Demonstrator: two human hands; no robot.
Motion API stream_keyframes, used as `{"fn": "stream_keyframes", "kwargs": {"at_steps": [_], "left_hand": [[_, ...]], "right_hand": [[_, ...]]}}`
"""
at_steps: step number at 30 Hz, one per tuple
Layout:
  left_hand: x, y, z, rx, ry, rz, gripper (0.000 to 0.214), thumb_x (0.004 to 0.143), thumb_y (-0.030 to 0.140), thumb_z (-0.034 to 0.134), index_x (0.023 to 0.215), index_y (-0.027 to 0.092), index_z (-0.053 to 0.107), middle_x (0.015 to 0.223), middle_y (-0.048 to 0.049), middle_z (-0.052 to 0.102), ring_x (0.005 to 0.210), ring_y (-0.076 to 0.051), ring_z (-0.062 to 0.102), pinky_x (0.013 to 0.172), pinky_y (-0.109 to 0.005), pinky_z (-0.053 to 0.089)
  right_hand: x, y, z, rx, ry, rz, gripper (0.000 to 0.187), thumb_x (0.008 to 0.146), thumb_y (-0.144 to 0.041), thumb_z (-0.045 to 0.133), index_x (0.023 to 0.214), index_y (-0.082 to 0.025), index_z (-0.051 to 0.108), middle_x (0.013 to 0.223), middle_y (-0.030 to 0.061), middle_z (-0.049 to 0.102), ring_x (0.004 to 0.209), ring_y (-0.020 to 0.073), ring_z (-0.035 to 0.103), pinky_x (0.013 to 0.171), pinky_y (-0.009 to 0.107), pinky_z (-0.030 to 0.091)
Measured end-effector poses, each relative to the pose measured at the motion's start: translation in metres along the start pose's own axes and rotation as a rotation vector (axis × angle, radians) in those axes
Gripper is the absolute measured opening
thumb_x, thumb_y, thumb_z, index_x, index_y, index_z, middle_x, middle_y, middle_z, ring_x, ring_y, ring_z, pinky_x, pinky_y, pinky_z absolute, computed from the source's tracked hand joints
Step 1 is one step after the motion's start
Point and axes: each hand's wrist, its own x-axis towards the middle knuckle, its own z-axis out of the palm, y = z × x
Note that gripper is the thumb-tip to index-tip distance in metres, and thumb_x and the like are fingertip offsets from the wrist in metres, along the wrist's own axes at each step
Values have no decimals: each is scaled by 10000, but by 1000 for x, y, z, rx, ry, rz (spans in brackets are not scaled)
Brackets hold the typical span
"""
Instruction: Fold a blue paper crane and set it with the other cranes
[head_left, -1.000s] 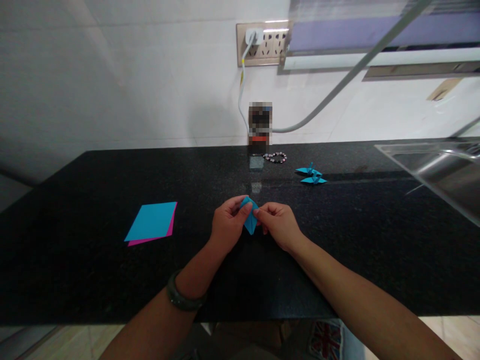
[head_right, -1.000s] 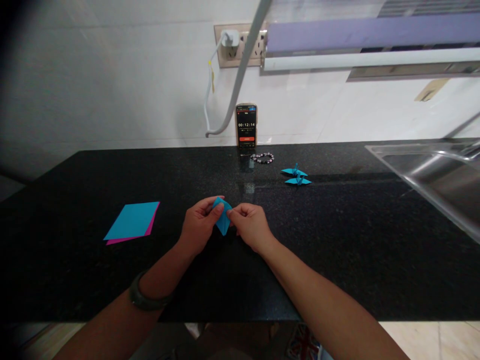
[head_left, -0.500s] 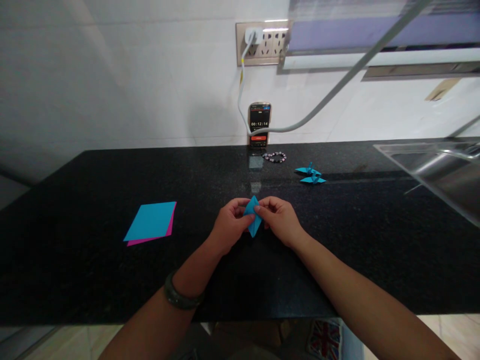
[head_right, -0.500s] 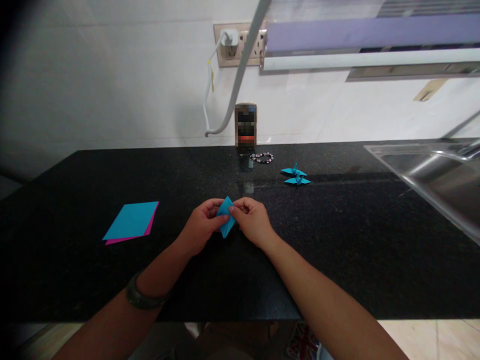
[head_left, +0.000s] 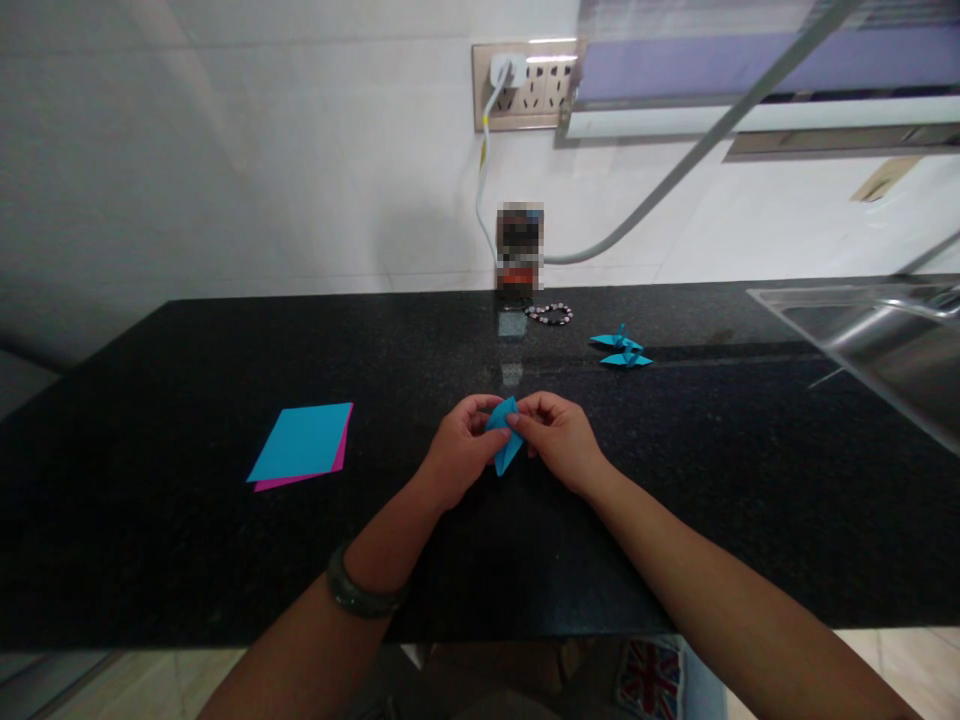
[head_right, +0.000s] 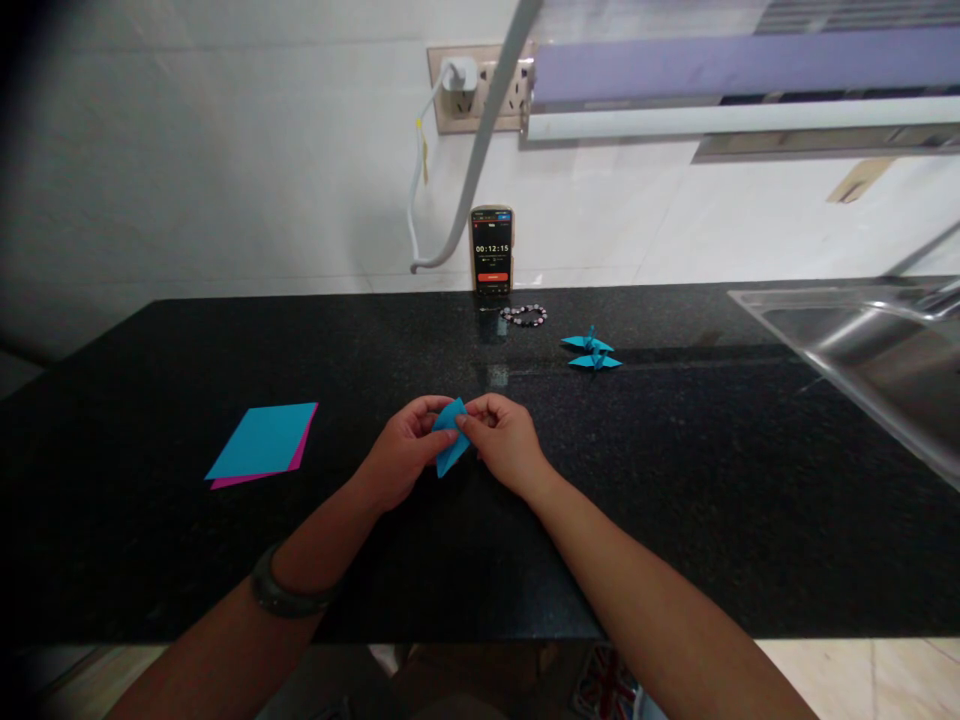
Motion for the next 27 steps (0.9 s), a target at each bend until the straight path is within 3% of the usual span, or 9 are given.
{"fn": "stream_keyframes", "kwargs": {"at_steps": [11,22,27], "left_hand": [[0,5,-2,-33,1,-48,444,644,184,634,1051,148,462,727,-11,586,562,-99,548,485,-227,473],[-1,10,-4,18,-55,-77,464,622,109,586,1066,137,453,676,10,546,504,-81,495,398,-184,405],[-1,7,-4,49,-55,-81,470,616,126,601,1065,143,465,667,12,543,509,-90,508,406,-194,417]], "right_hand": [[-1,-1,-1,74,-85,44,196,656,-328,632,702,-149,568,580,-22,556,422,55,437,386,190,337],[2,2,-4,59,57,15,257,632,-387,661,607,-144,580,489,-28,519,378,56,401,366,199,297],[6,0,-9,157,82,-4,345,728,-472,531,602,-152,556,477,-37,464,364,57,378,350,200,306]]}}
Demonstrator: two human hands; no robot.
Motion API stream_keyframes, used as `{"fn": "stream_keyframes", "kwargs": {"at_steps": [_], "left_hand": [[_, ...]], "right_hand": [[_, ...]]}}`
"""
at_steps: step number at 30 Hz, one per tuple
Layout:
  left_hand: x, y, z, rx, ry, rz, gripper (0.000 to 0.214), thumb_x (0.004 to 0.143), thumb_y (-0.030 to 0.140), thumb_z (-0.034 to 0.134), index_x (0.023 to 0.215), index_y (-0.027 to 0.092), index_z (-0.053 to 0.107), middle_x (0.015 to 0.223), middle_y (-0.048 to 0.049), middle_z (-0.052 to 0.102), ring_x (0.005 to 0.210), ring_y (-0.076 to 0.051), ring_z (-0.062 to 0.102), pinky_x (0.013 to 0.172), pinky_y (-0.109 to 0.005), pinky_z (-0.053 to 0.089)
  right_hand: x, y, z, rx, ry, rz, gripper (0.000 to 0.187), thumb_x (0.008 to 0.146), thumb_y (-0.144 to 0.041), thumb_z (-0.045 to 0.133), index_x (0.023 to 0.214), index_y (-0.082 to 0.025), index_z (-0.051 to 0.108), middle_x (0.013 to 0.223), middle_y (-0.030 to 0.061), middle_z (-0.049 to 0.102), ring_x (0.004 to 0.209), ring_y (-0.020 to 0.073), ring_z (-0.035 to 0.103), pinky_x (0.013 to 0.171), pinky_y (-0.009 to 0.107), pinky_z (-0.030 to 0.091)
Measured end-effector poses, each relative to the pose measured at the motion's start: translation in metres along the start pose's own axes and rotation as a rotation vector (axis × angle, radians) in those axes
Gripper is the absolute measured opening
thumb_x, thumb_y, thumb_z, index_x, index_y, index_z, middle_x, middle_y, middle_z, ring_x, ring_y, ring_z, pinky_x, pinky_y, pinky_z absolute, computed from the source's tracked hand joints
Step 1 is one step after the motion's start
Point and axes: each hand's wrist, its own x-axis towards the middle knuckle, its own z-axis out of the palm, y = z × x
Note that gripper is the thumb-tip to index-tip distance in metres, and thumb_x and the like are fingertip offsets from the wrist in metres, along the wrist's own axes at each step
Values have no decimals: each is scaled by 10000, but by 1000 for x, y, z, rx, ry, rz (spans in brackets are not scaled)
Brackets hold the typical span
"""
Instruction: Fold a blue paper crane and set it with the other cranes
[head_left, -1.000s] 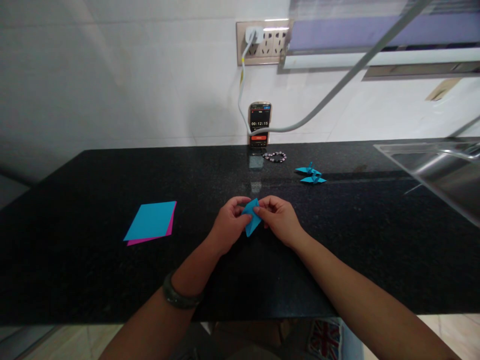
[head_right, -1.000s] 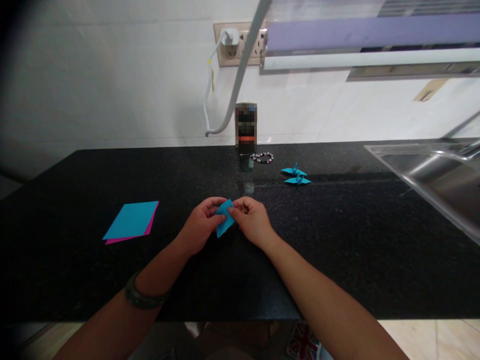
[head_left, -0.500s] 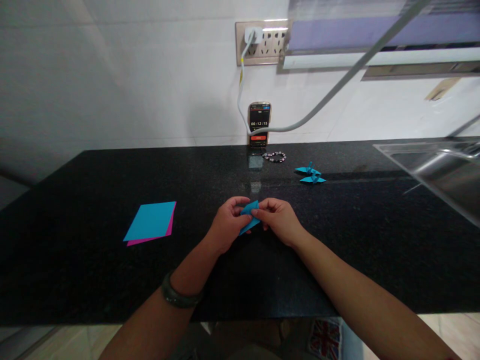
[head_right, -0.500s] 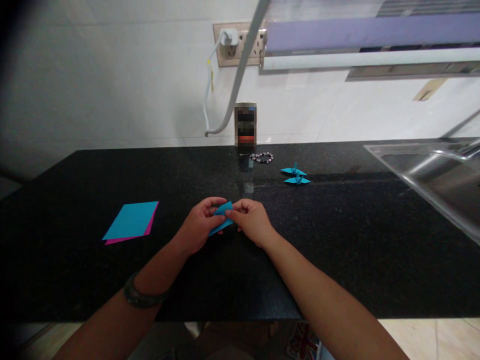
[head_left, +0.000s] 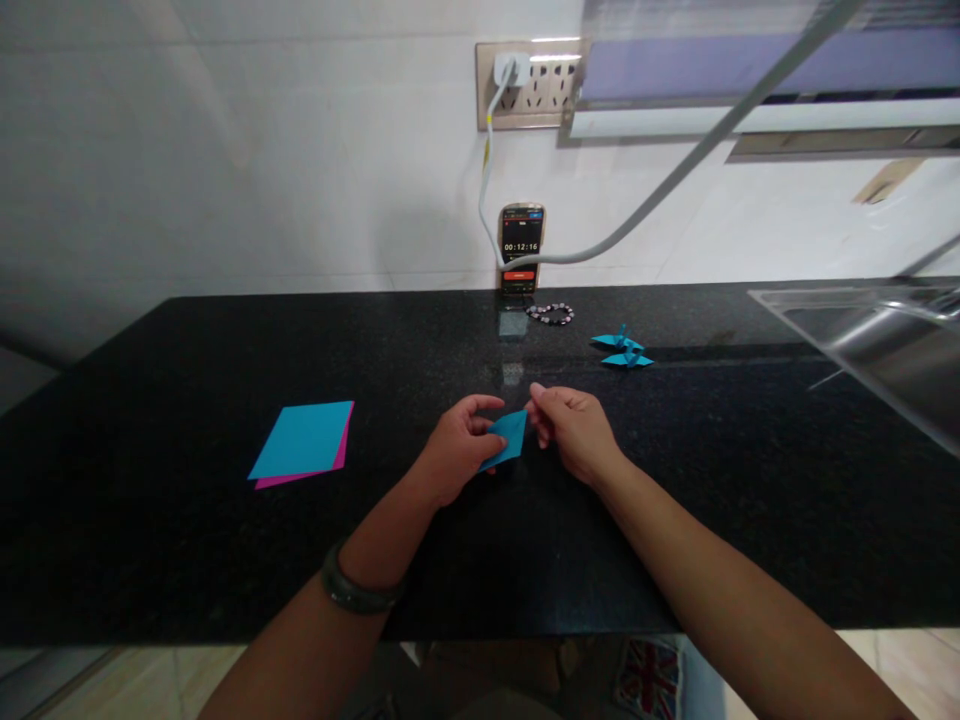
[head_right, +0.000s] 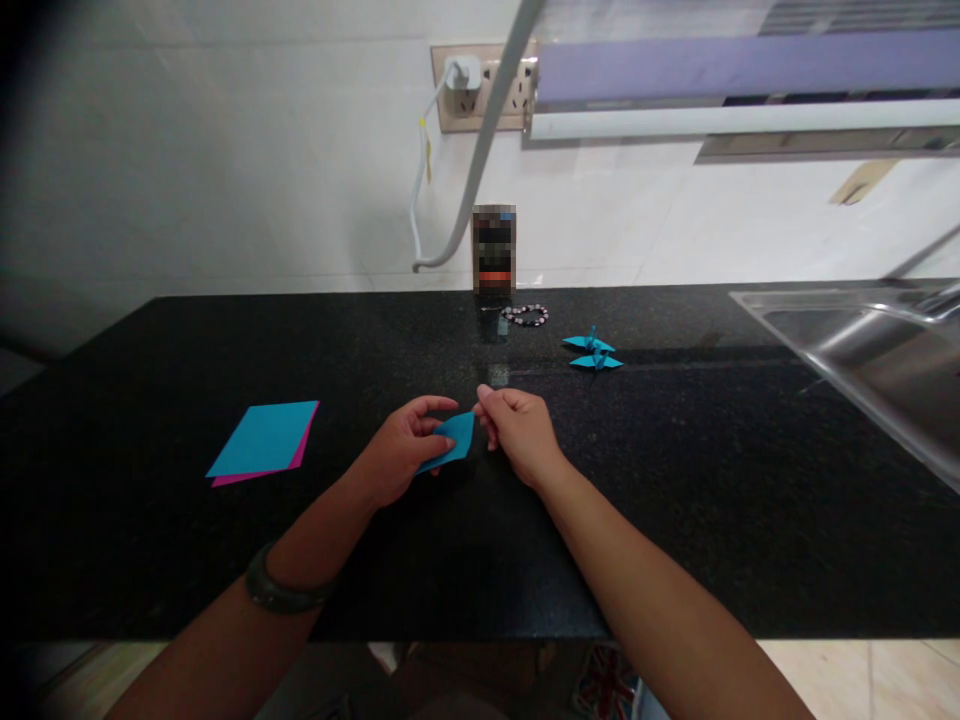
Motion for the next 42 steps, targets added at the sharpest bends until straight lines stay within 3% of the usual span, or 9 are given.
{"fn": "stream_keyframes", "kwargs": {"at_steps": [5,8,12,14,18,21,26,31,42], "left_hand": [[1,-2,0,-12,20,-2,453,630,170,633,1055,152,476,718,-12,571,549,-103,540,445,-212,451],[3,0,1,-109,101,30,440,677,257,627,1070,150,461,826,-52,591,673,-133,581,552,-260,504],[5,-2,2,-211,173,68,544,665,311,657,1131,158,422,897,-69,591,762,-156,594,627,-289,514],[5,-4,2,-205,150,91,556,634,289,688,1117,150,451,860,-58,602,743,-146,595,658,-290,510],[7,-8,0,-177,187,126,359,673,299,644,976,123,563,824,-54,619,717,-137,594,691,-302,510],[7,-7,-2,-103,239,108,291,702,309,601,925,124,591,796,-52,620,686,-145,591,609,-291,520],[4,-4,-2,158,220,138,243,702,298,587,882,134,589,713,-35,601,598,-143,571,513,-275,507],[5,-10,-1,250,153,221,208,727,285,558,893,161,577,729,-32,611,630,-140,580,579,-261,489],[6,-17,0,353,219,276,219,758,310,514,918,179,586,722,-28,613,622,-135,570,570,-238,451]], "right_hand": [[1,-2,-4,-159,-197,16,241,663,-386,627,689,-155,562,507,-48,483,394,56,404,354,179,326],[-1,-1,-1,-183,-127,4,189,673,-318,613,649,-164,507,481,-60,481,359,50,394,342,175,313],[-3,2,6,24,12,53,132,701,-272,560,711,-172,474,536,-41,558,350,61,445,358,188,351],[-6,2,10,105,-1,123,132,695,-265,555,732,-172,468,560,-31,581,355,67,469,362,189,361],[-14,2,17,90,-106,221,133,691,-268,543,698,-175,449,557,-22,583,375,78,491,373,192,365],[-16,2,18,-100,-134,110,132,692,-275,549,675,-174,465,542,-35,536,394,71,458,388,195,344],[-13,6,13,-374,14,-126,138,690,-300,572,756,-181,543,584,-28,510,509,93,461,470,216,359],[-9,12,11,-476,22,-148,141,726,-308,522,681,-179,559,586,-8,531,519,106,463,490,232,358],[-11,7,13,-556,31,-163,100,701,-204,480,698,-172,575,561,-16,510,501,100,436,472,223,330]]}}
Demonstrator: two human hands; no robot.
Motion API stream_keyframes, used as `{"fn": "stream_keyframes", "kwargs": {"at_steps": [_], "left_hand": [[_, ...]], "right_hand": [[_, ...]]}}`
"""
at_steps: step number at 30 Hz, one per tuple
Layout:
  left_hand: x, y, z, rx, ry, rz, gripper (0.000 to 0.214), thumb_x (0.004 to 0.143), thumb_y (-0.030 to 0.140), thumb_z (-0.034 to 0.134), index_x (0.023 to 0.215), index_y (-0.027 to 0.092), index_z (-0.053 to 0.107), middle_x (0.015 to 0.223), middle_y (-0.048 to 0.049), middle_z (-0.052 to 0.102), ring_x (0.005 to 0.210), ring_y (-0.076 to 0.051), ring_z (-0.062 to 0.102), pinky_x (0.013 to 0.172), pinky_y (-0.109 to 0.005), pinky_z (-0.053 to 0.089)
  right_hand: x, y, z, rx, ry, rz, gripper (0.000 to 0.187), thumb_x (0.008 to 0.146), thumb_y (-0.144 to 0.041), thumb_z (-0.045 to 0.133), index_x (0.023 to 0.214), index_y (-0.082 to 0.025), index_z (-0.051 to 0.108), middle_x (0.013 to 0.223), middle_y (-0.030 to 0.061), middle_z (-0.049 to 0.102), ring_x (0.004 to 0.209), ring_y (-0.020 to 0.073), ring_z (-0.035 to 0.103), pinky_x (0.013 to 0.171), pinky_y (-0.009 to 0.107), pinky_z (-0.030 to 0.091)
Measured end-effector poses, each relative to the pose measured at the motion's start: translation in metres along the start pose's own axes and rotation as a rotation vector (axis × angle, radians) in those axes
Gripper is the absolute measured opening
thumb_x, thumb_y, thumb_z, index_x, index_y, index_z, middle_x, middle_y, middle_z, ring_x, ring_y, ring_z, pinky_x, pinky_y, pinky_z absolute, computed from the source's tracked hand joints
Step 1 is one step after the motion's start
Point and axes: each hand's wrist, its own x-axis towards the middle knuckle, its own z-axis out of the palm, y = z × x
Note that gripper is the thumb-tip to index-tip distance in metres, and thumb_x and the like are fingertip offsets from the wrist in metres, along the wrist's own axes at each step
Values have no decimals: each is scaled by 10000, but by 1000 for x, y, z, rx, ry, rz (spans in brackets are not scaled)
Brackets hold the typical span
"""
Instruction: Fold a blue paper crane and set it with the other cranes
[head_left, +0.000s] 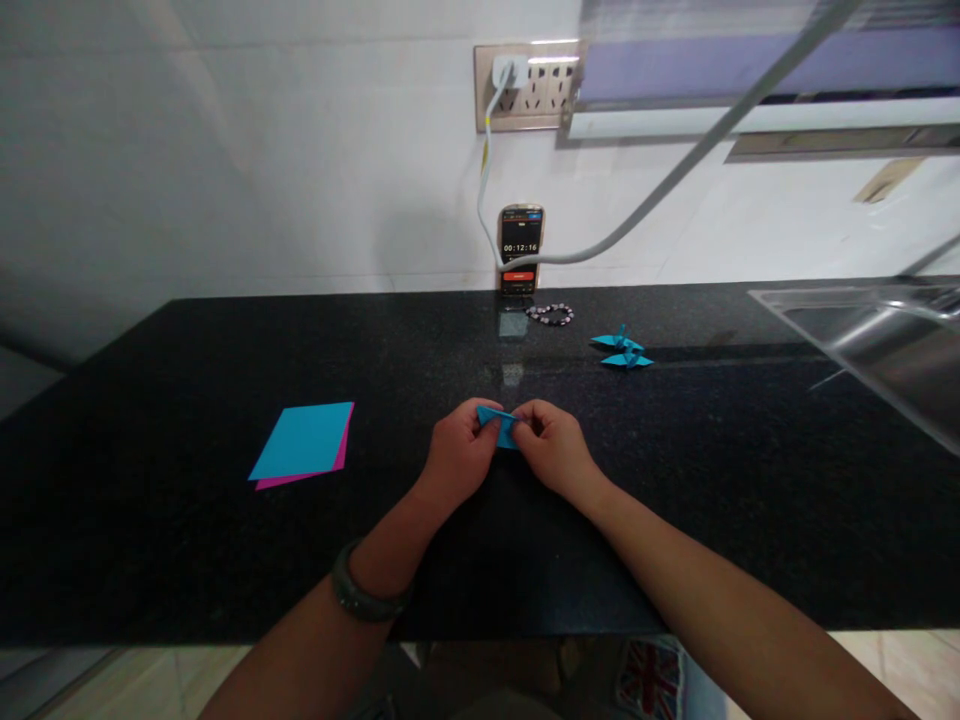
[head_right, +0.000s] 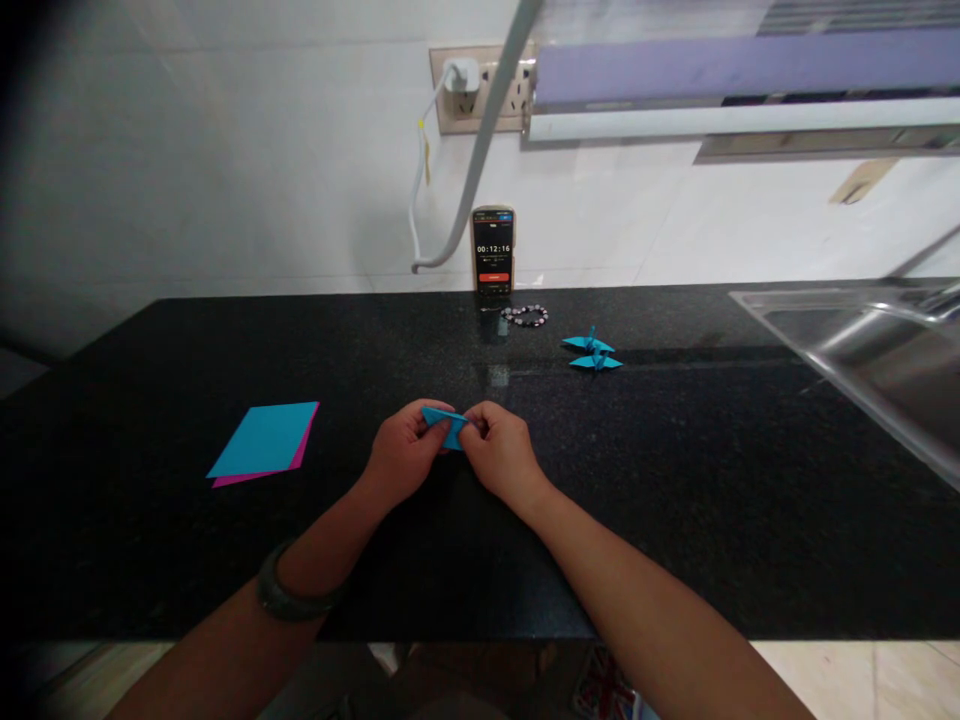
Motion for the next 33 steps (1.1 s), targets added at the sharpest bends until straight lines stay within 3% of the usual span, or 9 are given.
{"fn": "stream_keyframes", "kwargs": {"at_steps": [7,13,19,25,33], "left_hand": [[2,2,-3,-13,78,-53,221,755,334,518,912,183,550,673,-11,583,547,-130,566,476,-228,463],[2,8,-5,-187,12,-138,207,728,355,558,803,164,531,652,-5,575,590,-142,582,506,-265,511],[1,9,-2,-416,-59,-216,200,691,320,613,753,136,567,688,-10,611,642,-126,591,608,-272,503],[1,7,-5,-393,-36,-207,179,671,298,636,723,127,627,657,-11,620,605,-103,562,577,-221,455],[2,8,-6,-519,-68,-214,214,658,286,648,817,145,623,686,-7,629,625,-119,587,608,-264,492]], "right_hand": [[2,2,-2,112,-26,4,200,655,-131,468,812,-176,583,670,1,568,580,111,501,540,233,397],[3,-2,-6,284,36,54,210,748,-370,503,797,-184,586,681,17,556,608,128,519,518,239,426],[4,-3,-3,548,-129,241,280,713,-441,550,752,-164,561,586,-19,520,492,83,468,433,203,394],[3,-3,-5,606,-201,250,271,708,-418,565,769,-155,584,574,-28,513,454,63,435,393,183,360],[6,0,-9,556,-244,259,230,664,-355,612,760,-147,620,631,0,583,494,70,492,430,184,397]]}}
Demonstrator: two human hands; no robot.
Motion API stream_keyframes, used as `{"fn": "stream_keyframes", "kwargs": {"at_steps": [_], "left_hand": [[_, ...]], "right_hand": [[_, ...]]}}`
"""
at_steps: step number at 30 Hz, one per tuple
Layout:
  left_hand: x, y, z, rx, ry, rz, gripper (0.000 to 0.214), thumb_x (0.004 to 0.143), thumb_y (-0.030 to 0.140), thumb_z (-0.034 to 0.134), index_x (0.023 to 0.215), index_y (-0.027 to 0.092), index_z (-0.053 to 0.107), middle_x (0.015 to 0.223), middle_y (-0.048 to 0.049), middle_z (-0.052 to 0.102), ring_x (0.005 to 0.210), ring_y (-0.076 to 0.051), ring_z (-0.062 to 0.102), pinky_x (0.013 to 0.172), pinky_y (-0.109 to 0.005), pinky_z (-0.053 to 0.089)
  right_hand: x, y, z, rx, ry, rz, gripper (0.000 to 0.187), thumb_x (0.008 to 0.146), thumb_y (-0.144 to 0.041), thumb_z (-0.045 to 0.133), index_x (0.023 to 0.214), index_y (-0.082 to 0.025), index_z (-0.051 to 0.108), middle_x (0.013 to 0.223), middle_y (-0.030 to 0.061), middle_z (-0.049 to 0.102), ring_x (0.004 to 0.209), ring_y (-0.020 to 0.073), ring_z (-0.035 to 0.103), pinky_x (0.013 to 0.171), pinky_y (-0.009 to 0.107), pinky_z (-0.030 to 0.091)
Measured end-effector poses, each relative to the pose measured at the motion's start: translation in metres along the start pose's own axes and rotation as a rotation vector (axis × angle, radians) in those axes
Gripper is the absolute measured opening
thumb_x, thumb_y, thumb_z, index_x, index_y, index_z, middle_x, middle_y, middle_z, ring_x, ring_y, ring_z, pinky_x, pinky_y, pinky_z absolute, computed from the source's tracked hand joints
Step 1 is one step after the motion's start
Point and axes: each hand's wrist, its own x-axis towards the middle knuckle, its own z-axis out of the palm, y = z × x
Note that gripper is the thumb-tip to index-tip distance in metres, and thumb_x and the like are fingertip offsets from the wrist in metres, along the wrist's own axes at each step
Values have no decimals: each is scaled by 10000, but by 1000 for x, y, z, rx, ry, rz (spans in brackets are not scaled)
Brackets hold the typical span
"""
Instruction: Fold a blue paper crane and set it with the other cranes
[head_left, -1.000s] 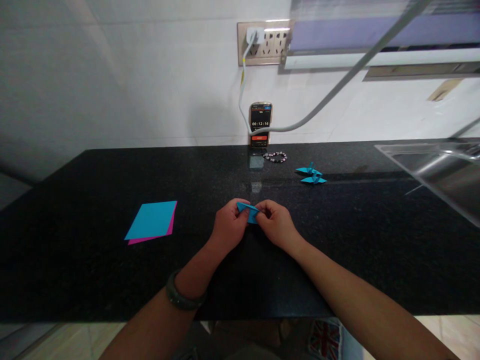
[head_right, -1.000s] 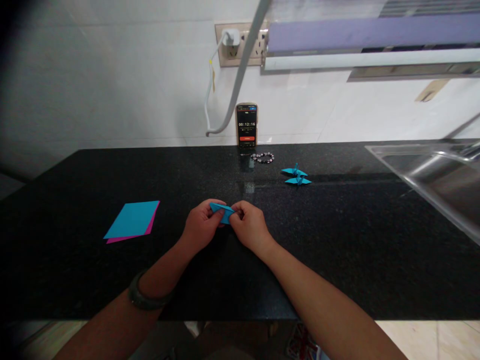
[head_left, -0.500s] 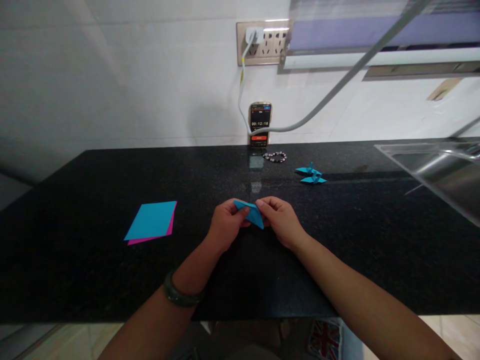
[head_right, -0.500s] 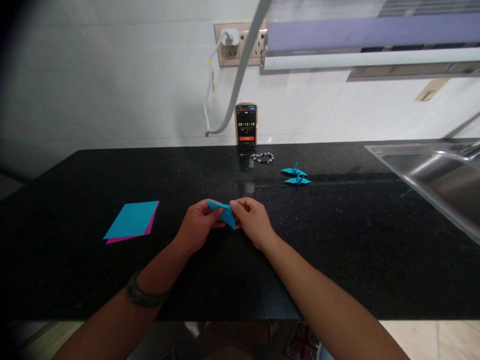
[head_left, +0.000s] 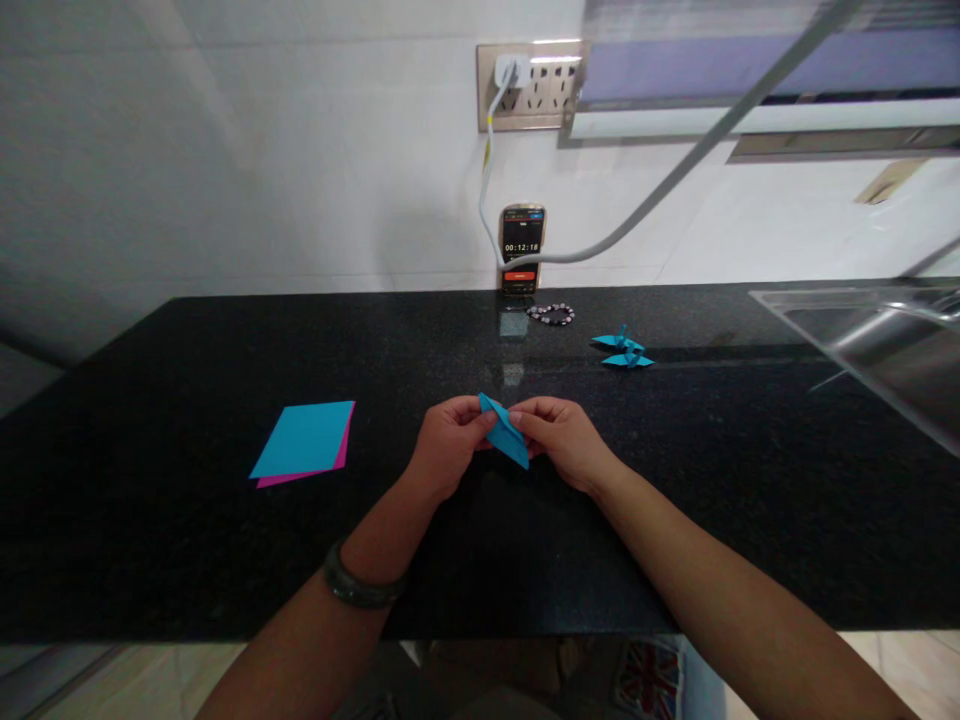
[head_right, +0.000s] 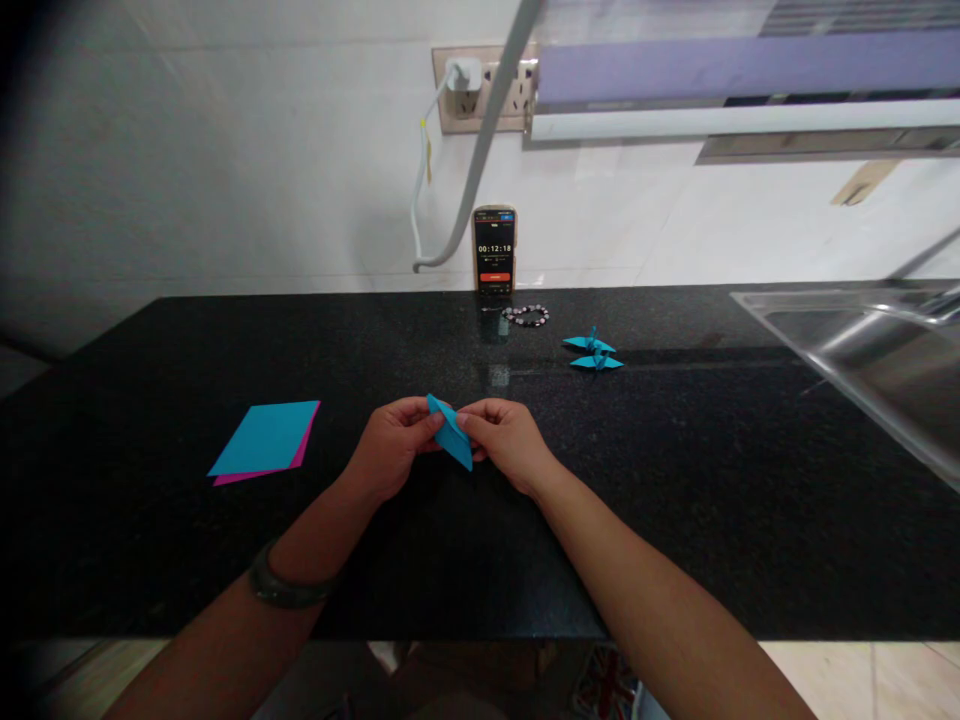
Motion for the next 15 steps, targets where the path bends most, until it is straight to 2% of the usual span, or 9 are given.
{"fn": "stream_keyframes", "kwargs": {"at_steps": [15], "left_hand": [[-1,1,1,8,-21,4,184,698,306,611,745,129,620,639,-4,603,603,-119,578,610,-271,501]], "right_hand": [[0,-1,-3,-5,-25,37,221,644,-351,647,702,-139,618,585,-13,573,476,62,486,431,184,392]]}}
